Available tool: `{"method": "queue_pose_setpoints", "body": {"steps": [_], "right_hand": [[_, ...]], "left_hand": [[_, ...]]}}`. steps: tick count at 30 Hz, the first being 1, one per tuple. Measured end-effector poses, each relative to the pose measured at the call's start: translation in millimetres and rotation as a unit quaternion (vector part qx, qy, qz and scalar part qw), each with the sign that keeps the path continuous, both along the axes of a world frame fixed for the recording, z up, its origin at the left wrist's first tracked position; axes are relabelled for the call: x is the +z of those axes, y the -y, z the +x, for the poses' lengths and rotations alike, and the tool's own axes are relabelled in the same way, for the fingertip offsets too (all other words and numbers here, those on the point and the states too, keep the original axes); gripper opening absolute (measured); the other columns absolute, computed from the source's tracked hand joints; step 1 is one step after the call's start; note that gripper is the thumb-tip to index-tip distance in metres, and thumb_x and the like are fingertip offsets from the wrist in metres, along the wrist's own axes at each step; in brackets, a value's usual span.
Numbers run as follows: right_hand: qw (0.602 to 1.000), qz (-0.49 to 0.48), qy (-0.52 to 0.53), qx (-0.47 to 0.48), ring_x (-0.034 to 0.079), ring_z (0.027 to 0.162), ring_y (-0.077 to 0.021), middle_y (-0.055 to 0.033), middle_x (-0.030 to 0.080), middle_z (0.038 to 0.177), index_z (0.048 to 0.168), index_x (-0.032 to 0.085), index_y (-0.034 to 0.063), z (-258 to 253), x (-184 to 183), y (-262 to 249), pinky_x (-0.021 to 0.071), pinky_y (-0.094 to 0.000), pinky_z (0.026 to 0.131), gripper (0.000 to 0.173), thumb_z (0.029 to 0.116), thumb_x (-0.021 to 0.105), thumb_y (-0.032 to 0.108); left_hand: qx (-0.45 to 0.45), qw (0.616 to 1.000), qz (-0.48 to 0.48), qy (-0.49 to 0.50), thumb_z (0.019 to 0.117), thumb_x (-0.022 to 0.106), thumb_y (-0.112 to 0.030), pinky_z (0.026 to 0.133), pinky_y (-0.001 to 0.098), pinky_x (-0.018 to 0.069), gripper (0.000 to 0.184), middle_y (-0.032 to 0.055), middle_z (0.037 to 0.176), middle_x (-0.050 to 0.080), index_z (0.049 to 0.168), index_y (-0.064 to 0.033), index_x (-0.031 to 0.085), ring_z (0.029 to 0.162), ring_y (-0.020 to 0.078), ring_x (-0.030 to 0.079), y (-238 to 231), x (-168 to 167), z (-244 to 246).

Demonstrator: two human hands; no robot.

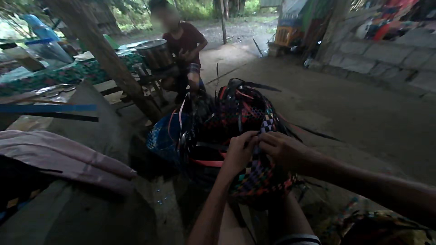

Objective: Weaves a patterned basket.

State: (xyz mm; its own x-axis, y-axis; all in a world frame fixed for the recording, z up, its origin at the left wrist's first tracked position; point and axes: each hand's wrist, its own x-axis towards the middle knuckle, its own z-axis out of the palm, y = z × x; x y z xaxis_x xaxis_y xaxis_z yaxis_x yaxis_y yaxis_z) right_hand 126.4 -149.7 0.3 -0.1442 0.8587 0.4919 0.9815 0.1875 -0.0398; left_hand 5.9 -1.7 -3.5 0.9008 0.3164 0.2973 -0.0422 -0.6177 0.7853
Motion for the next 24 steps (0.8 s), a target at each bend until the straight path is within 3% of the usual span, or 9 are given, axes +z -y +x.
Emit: {"method": "queue_pose_setpoints", "body": {"steps": [3,6,10,13,15,18,20,22,24], "right_hand": [[0.998,0.037,-0.044,-0.006,0.069,0.087,-0.0352,-0.0234,0.065,0.103,0.107,0.066,-0.0072,-0.1,-9.5,5.0,0.0598,-0.0411,0.076,0.016,0.0948,0.06,0.0],[0.982,-0.007,-0.181,0.05,0.067,0.094,-0.0346,-0.0269,0.063,0.114,0.098,0.069,-0.009,-3.5,-23.7,15.8,0.0583,-0.0413,0.082,0.01,0.0893,0.067,-0.003],[0.941,0.072,-0.315,0.101,0.062,0.104,-0.0136,-0.0214,0.063,0.119,0.102,0.07,-0.0079,-7.3,-53.8,11.1,0.0516,-0.0179,0.089,0.017,0.0899,0.068,0.003],[0.922,0.155,-0.352,0.048,0.062,0.097,-0.0108,-0.0175,0.066,0.102,0.087,0.069,-0.0076,-24.4,-69.6,3.0,0.0498,-0.0157,0.087,0.015,0.0912,0.067,0.006],[0.912,0.199,-0.358,0.005,0.06,0.088,-0.0092,-0.0143,0.064,0.091,0.084,0.067,-0.0058,-37.7,-71.2,-0.9,0.0487,-0.0138,0.082,0.015,0.091,0.066,0.008],[0.91,0.207,-0.359,0.01,0.059,0.085,-0.0084,-0.0137,0.063,0.089,0.083,0.066,-0.0048,-44.1,-71.4,-1.9,0.048,-0.0126,0.079,0.016,0.0925,0.065,0.008],[0.909,0.19,-0.371,0.023,0.06,0.085,-0.008,-0.0139,0.064,0.091,0.086,0.069,-0.0061,-38.3,-68.6,1.0,0.049,-0.0141,0.078,0.018,0.0944,0.064,0.009],[0.893,0.174,-0.415,-0.017,0.064,0.089,-0.0066,-0.013,0.068,0.102,0.104,0.072,-0.0067,-27.1,-61.9,9.2,0.0534,-0.018,0.079,0.022,0.098,0.059,0.011],[0.886,0.151,-0.422,-0.122,0.065,0.094,-0.0126,-0.0148,0.068,0.108,0.117,0.065,-0.0065,-9.6,-55.8,14.6,0.0549,-0.0252,0.083,0.025,0.0996,0.056,0.009]], "left_hand": [[0.032,0.999,0.007,-0.02,0.1063,0.053,-0.017,0.07,0.0211,0.0489,0.03,0.0092,0.09,0.069,0.124,0.0035,0.067,0.074,0.0056,0.059,-1.0,2.9,-1.6],[0.058,0.997,0.006,-0.056,0.1061,0.054,-0.021,0.073,0.0269,0.05,0.032,0.0117,0.092,0.068,0.124,0.0032,0.066,0.076,0.0113,0.06,0.1,6.1,-2.0],[0.083,0.995,0.0,-0.046,0.106,0.055,-0.022,0.069,0.0246,0.0499,0.031,0.011,0.091,0.068,0.118,0.0033,0.068,0.073,0.0093,0.06,4.6,5.8,-0.6],[0.117,0.992,0.009,-0.039,0.106,0.054,-0.019,0.073,0.0263,0.0505,0.029,0.0125,0.092,0.07,0.114,0.0041,0.069,0.077,0.0112,0.062,12.0,7.0,0.2],[0.135,0.991,0.011,-0.015,0.1046,0.055,-0.016,0.073,0.0278,0.0513,0.028,0.0143,0.091,0.071,0.11,0.0064,0.07,0.076,0.0127,0.063,12.6,4.3,1.3],[0.152,0.988,0.012,0.01,0.1035,0.056,-0.014,0.069,0.0251,0.0499,0.026,0.0122,0.086,0.07,0.106,0.0065,0.072,0.071,0.0094,0.061,8.8,-3.6,2.7],[0.146,0.989,0.026,0.018,0.1037,0.056,-0.014,0.069,0.0255,0.051,0.027,0.0131,0.086,0.07,0.112,0.0064,0.071,0.07,0.0105,0.061,5.5,-7.2,2.2],[0.116,0.991,0.066,0.0,0.1046,0.053,-0.012,0.07,0.0302,0.0503,0.033,0.0144,0.088,0.068,0.13,0.0039,0.064,0.072,0.0156,0.059,0.1,-8.5,-1.9],[0.06,0.988,0.139,-0.025,0.0994,0.052,-0.004,0.087,0.0459,0.0515,0.047,0.0219,0.106,0.07,0.146,0.0039,0.051,0.091,0.0308,0.066,-3.2,-5.7,-11.7]]}}
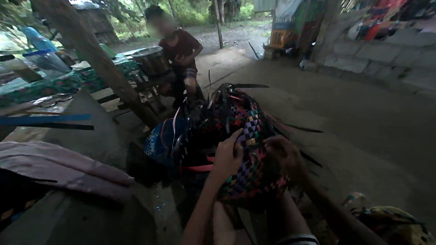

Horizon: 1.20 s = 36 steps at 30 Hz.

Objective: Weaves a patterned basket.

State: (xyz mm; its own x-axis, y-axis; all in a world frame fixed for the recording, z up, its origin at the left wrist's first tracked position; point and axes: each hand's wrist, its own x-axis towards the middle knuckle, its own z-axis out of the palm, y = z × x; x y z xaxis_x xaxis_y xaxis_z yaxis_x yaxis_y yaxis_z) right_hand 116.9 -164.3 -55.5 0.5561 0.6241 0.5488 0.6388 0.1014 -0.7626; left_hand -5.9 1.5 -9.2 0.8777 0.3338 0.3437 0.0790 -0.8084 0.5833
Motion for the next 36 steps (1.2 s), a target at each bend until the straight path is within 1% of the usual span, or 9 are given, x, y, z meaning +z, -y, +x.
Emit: {"method": "queue_pose_setpoints", "body": {"steps": [3,5,8,11,17,22,25,29,36], "right_hand": [[0.985,-0.17,-0.004,-0.038,0.064,0.109,-0.0341,-0.0288,0.063,0.121,0.121,0.061,-0.0129,13.0,17.4,-0.7,0.0519,-0.0421,0.096,0.032,0.0965,0.064,0.007],[0.966,-0.257,0.016,-0.013,0.062,0.112,-0.0398,-0.0314,0.062,0.12,0.117,0.063,-0.0141,8.4,31.2,-6.9,0.0497,-0.0472,0.099,0.033,0.0963,0.067,0.012],[0.932,-0.347,0.062,0.085,0.061,0.116,-0.0414,-0.0296,0.062,0.123,0.121,0.062,-0.0114,1.0,45.0,-13.9,0.0466,-0.0502,0.103,0.029,0.1037,0.055,0.01],[0.954,-0.193,0.142,0.178,0.068,0.098,-0.0346,-0.0251,0.07,0.106,0.104,0.07,-0.0102,24.2,23.7,-8.7,0.054,-0.0457,0.089,0.02,0.0983,0.056,0.002],[0.965,-0.056,0.142,0.213,0.055,0.072,-0.0071,-0.0123,0.062,0.075,0.076,0.065,-0.0091,76.5,-11.1,35.7,0.0454,-0.0173,0.07,0.019,0.0899,0.061,0.004],[0.992,0.05,0.071,0.09,0.052,0.071,0.0085,0.0015,0.06,0.075,0.077,0.065,-0.0035,64.6,-1.6,44.7,0.0436,-0.0073,0.067,0.026,0.0932,0.063,0.016],[0.988,0.113,0.014,-0.1,0.055,0.072,0.0034,-0.0037,0.062,0.081,0.087,0.067,-0.0084,33.0,9.2,14.1,0.0492,-0.0129,0.069,0.015,0.0903,0.065,0.007],[0.988,0.099,0.052,-0.105,0.066,0.082,-0.0133,-0.0153,0.068,0.103,0.112,0.067,-0.0044,11.3,-2.7,-20.6,0.0572,-0.0278,0.073,0.023,0.0931,0.067,0.008],[0.98,0.051,0.161,-0.108,0.062,0.072,-0.0158,-0.0127,0.065,0.084,0.087,0.074,-0.0014,-6.5,10.7,-15.8,0.0527,-0.0237,0.064,0.008,0.0844,0.069,0.004]], "left_hand": [[-0.085,0.987,0.082,-0.106,0.0902,0.064,-0.001,0.113,0.063,0.0305,0.078,0.0285,0.148,0.05,0.159,0.0048,0.026,0.137,0.0463,0.047,1.1,9.3,-13.2],[-0.085,0.978,0.102,-0.164,0.0849,0.076,-0.007,0.118,0.0638,0.0234,0.097,0.0278,0.156,0.04,0.162,0.002,0.017,0.145,0.0456,0.037,2.6,13.2,-13.1],[-0.053,0.986,0.149,-0.046,0.0807,0.08,-0.015,0.106,0.0643,0.0404,0.089,0.0295,0.136,0.06,0.154,0.0077,0.035,0.126,0.0478,0.057,5.5,-3.6,-11.8],[-0.036,0.993,0.106,-0.023,0.0824,0.079,-0.02,0.101,0.0564,0.0491,0.089,0.0278,0.13,0.064,0.155,0.0068,0.035,0.118,0.0439,0.064,4.5,-8.4,-15.9],[0.009,0.999,-0.013,-0.034,0.0946,0.068,-0.019,0.086,0.0543,0.0533,0.048,0.0284,0.104,0.069,0.131,0.0093,0.056,0.096,0.0408,0.068,-23.5,-18.6,-18.9],[0.048,0.987,0.035,-0.149,0.0949,0.071,-0.031,0.093,0.0605,0.0496,0.063,0.0291,0.113,0.068,0.142,0.0046,0.05,0.106,0.0463,0.066,6.0,7.9,-12.1],[0.082,0.991,0.105,-0.035,0.0924,0.071,-0.043,0.074,0.0583,0.0548,0.057,0.024,0.088,0.071,0.121,0.0056,0.065,0.082,0.0424,0.071,15.8,-2.4,-9.2],[0.114,0.983,0.115,0.086,0.0955,0.068,-0.033,0.056,0.0475,0.0512,0.033,0.012,0.065,0.063,0.095,0.0,0.071,0.057,0.0285,0.063,14.1,-18.8,-1.0],[0.156,0.983,0.071,0.06,0.0955,0.07,-0.033,0.059,0.0501,0.0485,0.032,0.0127,0.067,0.062,0.093,-0.0007,0.071,0.061,0.0302,0.062,13.5,-15.8,-2.8]]}}
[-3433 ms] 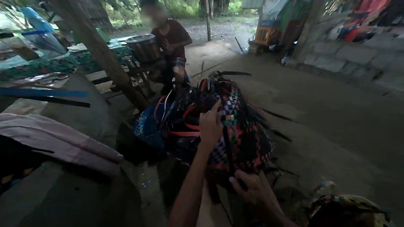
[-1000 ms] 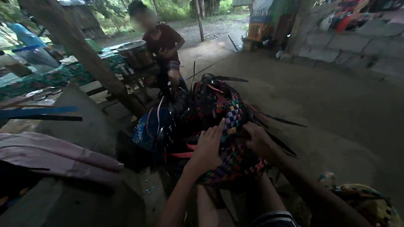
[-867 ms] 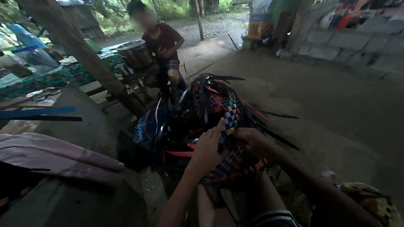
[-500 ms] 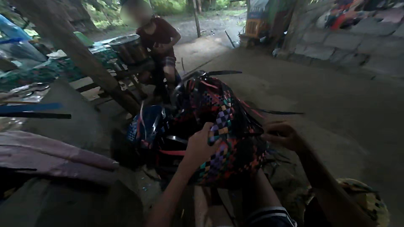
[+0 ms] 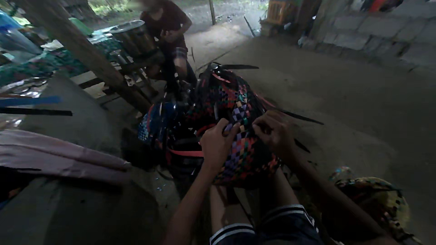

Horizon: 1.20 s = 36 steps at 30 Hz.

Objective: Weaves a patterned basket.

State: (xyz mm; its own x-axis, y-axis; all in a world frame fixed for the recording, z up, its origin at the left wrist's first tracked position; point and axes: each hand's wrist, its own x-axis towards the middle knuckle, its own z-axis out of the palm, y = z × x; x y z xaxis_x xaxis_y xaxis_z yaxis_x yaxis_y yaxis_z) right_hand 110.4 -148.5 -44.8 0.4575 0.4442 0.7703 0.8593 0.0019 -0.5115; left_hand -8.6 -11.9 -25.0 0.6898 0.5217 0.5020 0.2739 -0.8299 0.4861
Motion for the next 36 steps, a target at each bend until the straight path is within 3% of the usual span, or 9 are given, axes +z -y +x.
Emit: {"method": "queue_pose_setpoints", "body": {"steps": [5,12,14,18,21,24,27,31,36], "right_hand": [[0.993,-0.073,0.088,0.011,0.065,0.078,-0.0319,-0.0143,0.068,0.083,0.088,0.075,-0.0004,-4.1,-7.8,-12.2,0.0523,-0.045,0.067,0.007,0.0851,0.07,0.004],[0.996,-0.059,0.06,0.002,0.067,0.078,-0.0263,-0.0146,0.067,0.085,0.087,0.074,-0.002,1.8,-1.6,-1.9,0.0576,-0.0375,0.071,0.007,0.0864,0.068,0.003],[0.994,-0.085,0.061,0.03,0.069,0.082,-0.0318,-0.0178,0.068,0.087,0.092,0.074,-0.0042,-2.9,-9.8,-7.0,0.059,-0.0429,0.074,0.009,0.0877,0.068,0.001],[0.982,-0.169,0.006,0.088,0.07,0.091,-0.0301,-0.021,0.069,0.105,0.11,0.071,-0.0054,-3.7,9.2,3.4,0.0588,-0.0394,0.081,0.021,0.0929,0.062,0.001],[0.993,-0.112,-0.007,0.037,0.069,0.08,-0.0274,-0.0199,0.069,0.095,0.1,0.071,-0.0066,-2.8,14.0,-0.7,0.0585,-0.0372,0.072,0.014,0.0914,0.062,0.001],[0.991,-0.127,-0.008,0.028,0.07,0.081,-0.032,-0.0216,0.069,0.093,0.099,0.071,-0.0071,-6.1,-0.6,-8.2,0.0593,-0.0422,0.072,0.015,0.0889,0.065,0.003],[0.954,-0.229,-0.188,0.032,0.068,0.095,-0.032,-0.0246,0.069,0.105,0.112,0.066,-0.0108,-8.4,7.1,0.7,0.0549,-0.0437,0.087,0.034,0.0989,0.065,0.021],[0.884,-0.22,-0.401,0.101,0.054,0.066,-0.0075,-0.0067,0.06,0.08,0.11,0.066,-0.0073,-23.5,-7.8,-4.0,0.0478,-0.0246,0.063,0.03,0.1069,0.052,0.02],[0.861,-0.169,-0.462,0.13,0.049,0.062,-0.0033,-0.0013,0.054,0.074,0.104,0.066,-0.0072,-56.5,-28.2,13.5,0.0446,-0.0208,0.061,0.03,0.1074,0.048,0.016]], "left_hand": [[-0.007,1.0,0.014,0.016,0.095,0.071,-0.032,0.059,0.047,0.049,0.032,0.0111,0.066,0.062,0.091,-0.0001,0.071,0.059,0.0271,0.06,3.3,-1.4,4.2],[-0.011,1.0,-0.025,0.009,0.0953,0.071,-0.031,0.064,0.0489,0.0504,0.032,0.0127,0.071,0.064,0.093,0.0006,0.071,0.065,0.0287,0.062,6.1,0.3,9.0],[-0.01,0.999,-0.04,-0.015,0.0957,0.071,-0.031,0.069,0.0541,0.0518,0.033,0.0164,0.076,0.068,0.096,0.0016,0.072,0.071,0.0336,0.066,9.2,4.4,10.2],[-0.002,0.996,-0.07,-0.049,0.0981,0.067,-0.035,0.079,0.0565,0.0514,0.039,0.0201,0.085,0.07,0.104,0.0036,0.072,0.082,0.0373,0.068,7.4,10.6,9.0],[-0.019,1.0,-0.021,-0.001,0.0963,0.069,-0.032,0.071,0.0523,0.0524,0.036,0.0165,0.076,0.069,0.098,0.0039,0.072,0.071,0.0322,0.067,7.5,4.7,11.8],[-0.018,0.999,-0.035,-0.032,0.0982,0.067,-0.031,0.078,0.0552,0.0514,0.037,0.0196,0.083,0.07,0.101,0.0053,0.071,0.079,0.0363,0.068,9.7,7.2,12.9],[-0.012,0.998,-0.036,-0.046,0.0991,0.065,-0.037,0.084,0.0572,0.0508,0.045,0.0217,0.088,0.071,0.109,0.0065,0.07,0.085,0.0386,0.069,4.8,6.2,13.0],[-0.005,0.998,0.046,-0.043,0.0992,0.063,-0.04,0.093,0.0567,0.0496,0.051,0.0231,0.104,0.073,0.116,0.0081,0.069,0.099,0.0402,0.07,10.1,0.8,19.8],[0.002,0.996,-0.005,-0.09,0.1019,0.061,-0.038,0.102,0.0594,0.0437,0.05,0.0246,0.117,0.07,0.127,0.0051,0.065,0.112,0.0415,0.066,-13.3,3.7,25.4]]}}
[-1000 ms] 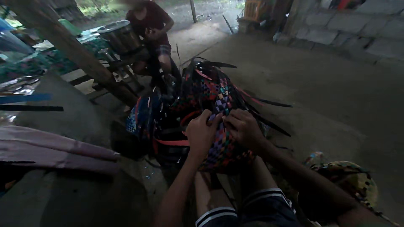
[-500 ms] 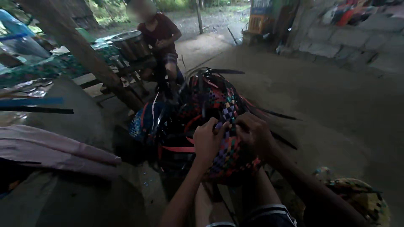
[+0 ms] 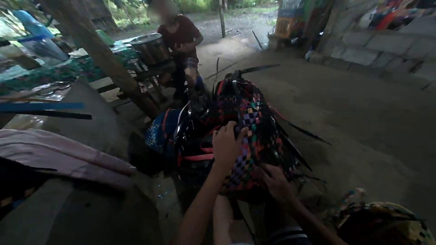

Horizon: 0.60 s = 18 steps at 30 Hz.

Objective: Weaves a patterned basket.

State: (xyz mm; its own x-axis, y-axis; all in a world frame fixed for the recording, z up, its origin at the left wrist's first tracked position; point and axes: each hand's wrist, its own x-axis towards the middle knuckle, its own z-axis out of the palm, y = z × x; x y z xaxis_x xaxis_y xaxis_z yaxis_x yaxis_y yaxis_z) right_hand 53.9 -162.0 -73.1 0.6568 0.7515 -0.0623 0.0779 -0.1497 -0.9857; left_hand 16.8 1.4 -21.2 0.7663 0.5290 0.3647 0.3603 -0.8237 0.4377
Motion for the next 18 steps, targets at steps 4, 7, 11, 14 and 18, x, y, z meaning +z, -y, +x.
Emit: {"method": "queue_pose_setpoints", "body": {"steps": [4,7,11,14,18], "right_hand": [[0.994,0.094,-0.052,-0.003,0.045,0.052,0.0045,0.0096,0.052,0.065,0.09,0.063,0.0037,23.2,0.0,-4.0,0.0413,-0.0129,0.05,0.026,0.1069,0.045,0.012],[0.991,0.125,-0.038,-0.018,0.043,0.055,0.0042,0.0088,0.049,0.067,0.093,0.063,-0.0012,20.1,7.7,-4.7,0.0398,-0.0135,0.054,0.021,0.1039,0.047,0.007],[0.986,0.152,-0.065,0.008,0.041,0.051,0.0046,0.0123,0.045,0.063,0.086,0.059,0.0077,20.7,15.1,1.7,0.0374,-0.0129,0.05,0.026,0.1042,0.041,0.011],[0.975,0.198,-0.09,0.054,0.054,0.062,0.0039,0.0115,0.06,0.076,0.097,0.06,0.0109,34.5,23.0,9.7,0.0476,-0.0135,0.059,0.024,0.1039,0.037,0.01],[0.983,0.124,0.129,0.041,0.061,0.078,-0.0017,-0.0065,0.065,0.094,0.111,0.062,-0.0086,41.6,12.0,2.7,0.0532,-0.0181,0.072,0.019,0.0961,0.061,0.003]], "left_hand": [[-0.042,0.997,0.067,0.014,0.0889,0.073,-0.051,0.104,0.0602,0.0428,0.073,0.0263,0.124,0.067,0.13,0.0082,0.062,0.115,0.0423,0.065,14.0,-8.1,2.0],[-0.045,0.994,-0.074,-0.073,0.0971,0.068,-0.041,0.109,0.0559,0.0394,0.064,0.0247,0.129,0.064,0.139,0.0053,0.054,0.123,0.0391,0.06,9.3,8.5,3.0],[-0.071,0.984,-0.143,-0.081,0.0982,0.067,-0.038,0.107,0.0559,0.0413,0.061,0.0251,0.122,0.066,0.139,0.004,0.052,0.118,0.0383,0.062,2.2,10.6,2.4],[-0.178,0.975,-0.124,-0.049,0.0935,0.071,-0.028,0.105,0.0603,0.0419,0.068,0.0286,0.12,0.065,0.142,0.0114,0.044,0.116,0.041,0.063,-10.9,-1.1,-5.0],[-0.11,0.977,-0.155,-0.101,0.0885,0.078,-0.032,0.104,0.0547,0.0455,0.074,0.0248,0.122,0.065,0.143,0.0053,0.045,0.118,0.0379,0.062,-2.1,9.8,-5.3]]}}
